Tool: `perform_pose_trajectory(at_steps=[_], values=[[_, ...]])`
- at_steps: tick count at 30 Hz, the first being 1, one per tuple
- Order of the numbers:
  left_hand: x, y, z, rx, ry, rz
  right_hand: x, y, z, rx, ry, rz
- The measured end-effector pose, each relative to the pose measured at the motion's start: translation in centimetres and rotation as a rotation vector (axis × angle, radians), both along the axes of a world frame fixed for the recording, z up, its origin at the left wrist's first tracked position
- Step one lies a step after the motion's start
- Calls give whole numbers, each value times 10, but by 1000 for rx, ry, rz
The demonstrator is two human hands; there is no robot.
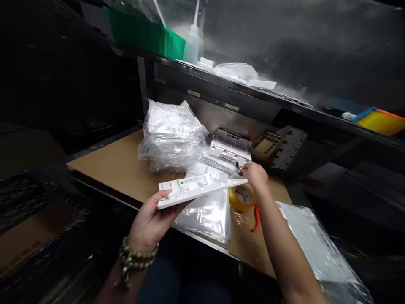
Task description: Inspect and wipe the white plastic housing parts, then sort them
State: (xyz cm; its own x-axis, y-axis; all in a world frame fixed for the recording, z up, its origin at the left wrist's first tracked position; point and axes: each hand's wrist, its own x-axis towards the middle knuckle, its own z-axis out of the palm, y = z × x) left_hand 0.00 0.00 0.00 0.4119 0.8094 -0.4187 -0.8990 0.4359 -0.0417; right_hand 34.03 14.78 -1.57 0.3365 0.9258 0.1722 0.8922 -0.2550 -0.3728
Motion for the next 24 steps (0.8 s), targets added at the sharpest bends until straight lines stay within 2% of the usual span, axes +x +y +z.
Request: perform_pose_trajectory(at_steps=[3,6,8,10,12,13,15,17,19,22,24], values=[[2,0,0,4,11,13,4,-1,8,89,49,-9],[3,-1,0,11,15,28,-1,-22,17,289,130,-15],[5,-2,0,11,20,36,-17,-53,21,436,198,12],[6,-2,0,5,30,45,-45,-96,23,556,274,96],[9,-3,0,-5,44,49,-81,-140,22,724,396,293],[11,-3,0,-7,58,46,-100,-160,21,756,387,385],[16,-5,3,-6,97,28,-132,-192,20,873,291,401],[22,-8,7,-4,147,28,-156,-211,18,903,260,412],[31,-13,11,-8,166,42,-171,-220,16,858,299,494],[42,-20,15,14,166,59,-180,-226,10,806,351,619],[46,-23,15,45,208,77,-179,-228,6,813,339,600]])
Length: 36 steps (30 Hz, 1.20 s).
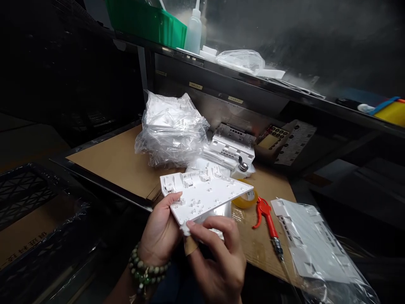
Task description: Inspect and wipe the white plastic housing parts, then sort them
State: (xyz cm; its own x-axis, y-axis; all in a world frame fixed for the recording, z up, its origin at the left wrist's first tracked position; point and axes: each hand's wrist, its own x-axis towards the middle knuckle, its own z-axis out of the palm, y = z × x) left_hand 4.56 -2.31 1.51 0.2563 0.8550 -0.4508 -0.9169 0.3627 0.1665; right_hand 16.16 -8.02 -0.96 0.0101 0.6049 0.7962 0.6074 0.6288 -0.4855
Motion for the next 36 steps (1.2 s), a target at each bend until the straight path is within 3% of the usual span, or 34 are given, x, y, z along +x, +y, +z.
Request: perform_pose_trajectory(at_steps=[4,9,15,19,26,31,33,36], values=[[1,-3,0,43,153,59,17,-4,-1,-18,64,-123],[-3,-2,2,76,215,32,33,-11,8,-145,68,-19],[-3,-3,3,220,126,-39,17,-13,6,-255,38,130],[0,-5,3,231,59,-77,4,-14,-2,-211,4,155],[0,-3,-4,222,156,10,5,-14,-5,-214,-46,122],[-6,0,-6,193,99,-33,0,-11,-10,-194,-29,156],[-15,1,-9,210,119,-46,16,-6,-12,-235,-25,103],[-35,3,-12,230,150,-46,57,2,-14,-238,41,-145]])
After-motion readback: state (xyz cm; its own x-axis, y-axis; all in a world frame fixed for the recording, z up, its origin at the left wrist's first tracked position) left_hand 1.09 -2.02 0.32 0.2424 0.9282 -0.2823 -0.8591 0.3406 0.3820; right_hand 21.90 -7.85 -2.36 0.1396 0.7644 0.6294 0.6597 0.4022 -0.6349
